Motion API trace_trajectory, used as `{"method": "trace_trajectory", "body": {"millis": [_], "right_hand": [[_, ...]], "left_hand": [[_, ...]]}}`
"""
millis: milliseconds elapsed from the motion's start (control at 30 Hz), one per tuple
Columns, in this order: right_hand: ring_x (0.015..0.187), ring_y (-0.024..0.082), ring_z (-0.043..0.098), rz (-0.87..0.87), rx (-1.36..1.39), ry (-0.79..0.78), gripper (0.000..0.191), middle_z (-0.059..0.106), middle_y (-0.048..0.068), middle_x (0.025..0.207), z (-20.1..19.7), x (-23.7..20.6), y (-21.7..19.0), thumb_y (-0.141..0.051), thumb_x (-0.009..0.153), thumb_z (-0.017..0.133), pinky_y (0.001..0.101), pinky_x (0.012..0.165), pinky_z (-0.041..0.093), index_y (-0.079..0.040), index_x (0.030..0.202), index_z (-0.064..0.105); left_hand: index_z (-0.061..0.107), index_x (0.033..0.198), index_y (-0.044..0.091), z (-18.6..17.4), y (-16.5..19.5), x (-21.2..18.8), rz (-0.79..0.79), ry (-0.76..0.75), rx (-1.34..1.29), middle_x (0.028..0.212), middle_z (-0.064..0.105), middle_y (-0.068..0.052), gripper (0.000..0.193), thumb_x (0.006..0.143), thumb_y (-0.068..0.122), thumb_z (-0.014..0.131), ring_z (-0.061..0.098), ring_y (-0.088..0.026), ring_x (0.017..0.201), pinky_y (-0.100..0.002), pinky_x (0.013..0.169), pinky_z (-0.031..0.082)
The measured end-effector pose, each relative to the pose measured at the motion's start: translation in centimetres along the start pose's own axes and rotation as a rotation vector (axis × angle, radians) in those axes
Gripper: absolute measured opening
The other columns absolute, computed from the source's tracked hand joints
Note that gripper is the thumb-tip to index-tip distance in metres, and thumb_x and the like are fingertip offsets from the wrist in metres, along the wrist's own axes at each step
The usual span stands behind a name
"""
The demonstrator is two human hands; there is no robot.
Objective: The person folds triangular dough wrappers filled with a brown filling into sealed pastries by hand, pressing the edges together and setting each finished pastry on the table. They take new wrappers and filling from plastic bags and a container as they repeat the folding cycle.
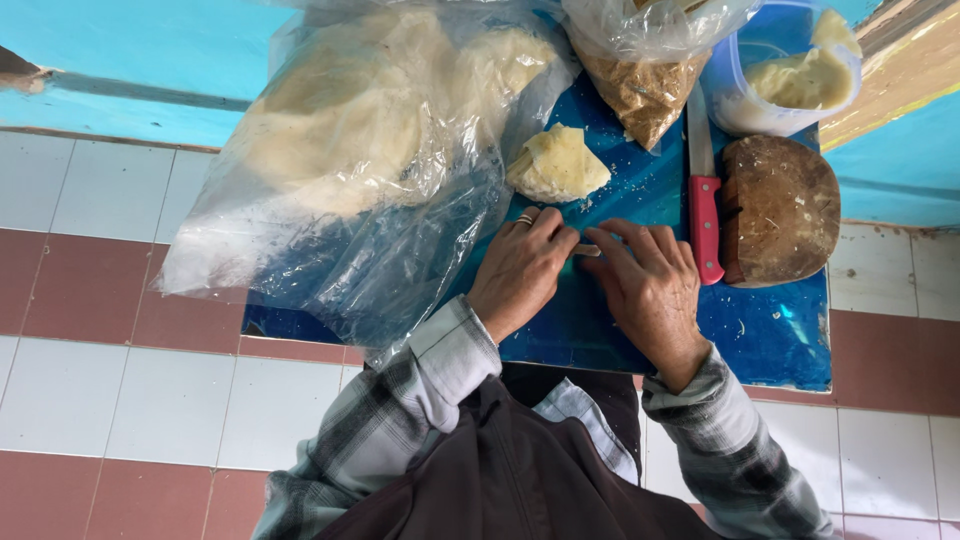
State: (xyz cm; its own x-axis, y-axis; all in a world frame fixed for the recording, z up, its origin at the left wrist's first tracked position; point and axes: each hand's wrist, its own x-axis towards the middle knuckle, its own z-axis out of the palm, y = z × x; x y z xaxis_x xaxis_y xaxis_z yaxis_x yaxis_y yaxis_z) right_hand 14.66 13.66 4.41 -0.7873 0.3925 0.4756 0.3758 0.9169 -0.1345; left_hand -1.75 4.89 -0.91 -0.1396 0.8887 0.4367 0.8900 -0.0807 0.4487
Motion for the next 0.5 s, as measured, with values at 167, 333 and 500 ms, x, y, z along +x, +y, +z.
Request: {"method": "trace_trajectory", "body": {"millis": [167, 333, 500], "right_hand": [[0.088, 0.023, 0.066, 0.063, 0.175, -0.027, 0.026, 0.075, 0.000, 0.098, 0.0, -0.4, 0.3, -0.018, 0.087, 0.080, 0.0376, 0.077, 0.047, -0.012, 0.112, 0.076], [0.089, 0.019, 0.069, 0.059, 0.255, -0.037, 0.030, 0.077, 0.003, 0.098, -1.3, -1.2, 0.9, -0.013, 0.095, 0.076, 0.0361, 0.075, 0.046, -0.008, 0.122, 0.066], [0.090, 0.022, 0.071, 0.007, 0.278, -0.020, 0.038, 0.077, 0.008, 0.101, -3.3, -1.8, 0.4, -0.014, 0.091, 0.079, 0.0381, 0.077, 0.046, -0.003, 0.120, 0.057]], "left_hand": [[0.066, 0.098, 0.011, -1.7, 0.9, 0.2, -0.109, 0.029, -0.199, 0.096, 0.064, -0.006, 0.011, 0.097, 0.017, 0.075, 0.066, -0.028, 0.095, -0.042, 0.082, 0.052], [0.065, 0.115, 0.006, -2.2, 1.9, -1.0, 0.046, 0.123, -0.167, 0.103, 0.068, -0.006, 0.029, 0.089, 0.015, 0.076, 0.067, -0.027, 0.093, -0.042, 0.081, 0.052], [0.068, 0.105, 0.011, -2.8, 2.4, -1.9, 0.112, 0.069, -0.241, 0.099, 0.069, -0.002, 0.017, 0.091, 0.016, 0.077, 0.069, -0.022, 0.089, -0.037, 0.077, 0.055]]}}
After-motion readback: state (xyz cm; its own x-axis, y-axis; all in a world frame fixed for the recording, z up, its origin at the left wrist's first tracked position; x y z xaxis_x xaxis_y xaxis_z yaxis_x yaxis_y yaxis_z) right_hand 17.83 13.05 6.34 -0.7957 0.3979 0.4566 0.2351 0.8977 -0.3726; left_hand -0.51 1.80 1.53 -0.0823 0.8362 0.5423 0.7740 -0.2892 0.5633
